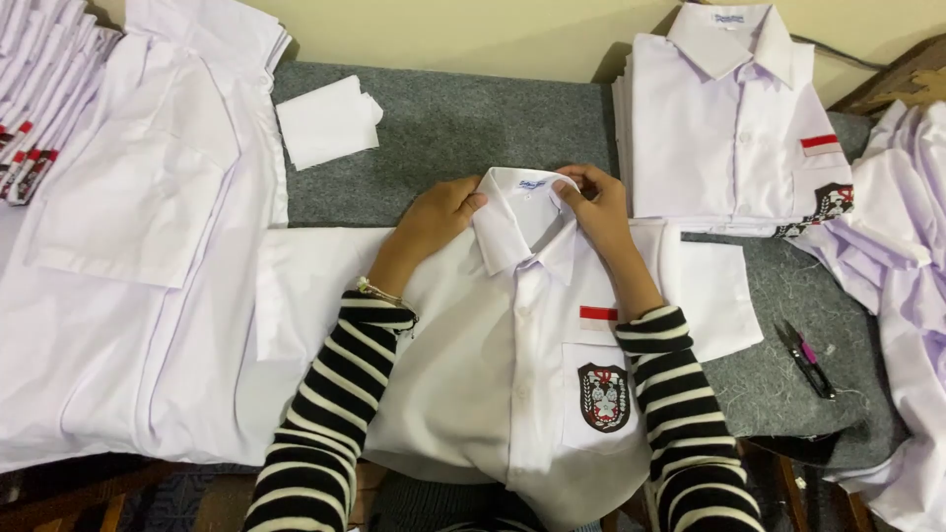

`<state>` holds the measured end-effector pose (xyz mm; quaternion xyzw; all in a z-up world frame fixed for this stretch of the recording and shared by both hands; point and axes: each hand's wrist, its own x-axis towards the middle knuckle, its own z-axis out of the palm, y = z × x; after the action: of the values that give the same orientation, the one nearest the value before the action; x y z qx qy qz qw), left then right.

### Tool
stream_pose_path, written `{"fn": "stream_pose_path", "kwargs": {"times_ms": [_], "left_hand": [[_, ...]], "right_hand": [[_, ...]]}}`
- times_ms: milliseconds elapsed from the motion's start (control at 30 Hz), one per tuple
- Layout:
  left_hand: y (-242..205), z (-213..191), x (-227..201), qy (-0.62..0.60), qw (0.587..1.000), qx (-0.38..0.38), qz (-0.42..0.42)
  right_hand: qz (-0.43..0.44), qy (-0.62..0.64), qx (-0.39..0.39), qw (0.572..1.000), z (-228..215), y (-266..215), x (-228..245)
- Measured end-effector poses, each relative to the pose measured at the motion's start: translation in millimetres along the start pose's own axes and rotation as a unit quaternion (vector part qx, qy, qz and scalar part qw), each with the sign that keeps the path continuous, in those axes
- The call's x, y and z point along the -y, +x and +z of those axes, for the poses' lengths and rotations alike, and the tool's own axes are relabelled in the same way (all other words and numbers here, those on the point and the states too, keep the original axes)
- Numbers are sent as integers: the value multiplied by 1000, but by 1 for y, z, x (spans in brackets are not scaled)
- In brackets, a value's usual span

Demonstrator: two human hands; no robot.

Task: Folding a white uniform shirt on a work table in a factory setting.

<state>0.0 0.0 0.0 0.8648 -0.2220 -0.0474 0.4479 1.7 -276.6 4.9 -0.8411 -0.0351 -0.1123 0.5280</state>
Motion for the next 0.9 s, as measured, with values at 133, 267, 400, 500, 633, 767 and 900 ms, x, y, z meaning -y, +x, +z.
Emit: {"fn": "stream_pose_path", "kwargs": {"times_ms": [133, 267, 400, 500, 633, 767, 900], "left_hand": [[2, -4, -12, 20, 999, 4, -27], [1, -1, -4, -22, 998, -15, 57], [6, 6, 10, -51, 997, -29, 54], [12, 16, 32, -79, 995, -39, 39], [5, 6, 6, -118, 993, -20, 2], [1, 2, -10, -191, 981, -21, -30], [5, 2, -4, -240, 970, -20, 26]], "right_hand": [[60, 170, 2, 984, -12, -4, 2], [106, 270, 167, 942, -36, -2, -18], [66, 266, 229, 934, -38, -11, -4], [70, 281, 238, 927, -41, -9, -6], [79, 286, 283, 912, -44, -9, -7], [40, 257, 316, 913, -46, -15, 8], [39, 230, 246, 941, -35, -12, -8]]}}
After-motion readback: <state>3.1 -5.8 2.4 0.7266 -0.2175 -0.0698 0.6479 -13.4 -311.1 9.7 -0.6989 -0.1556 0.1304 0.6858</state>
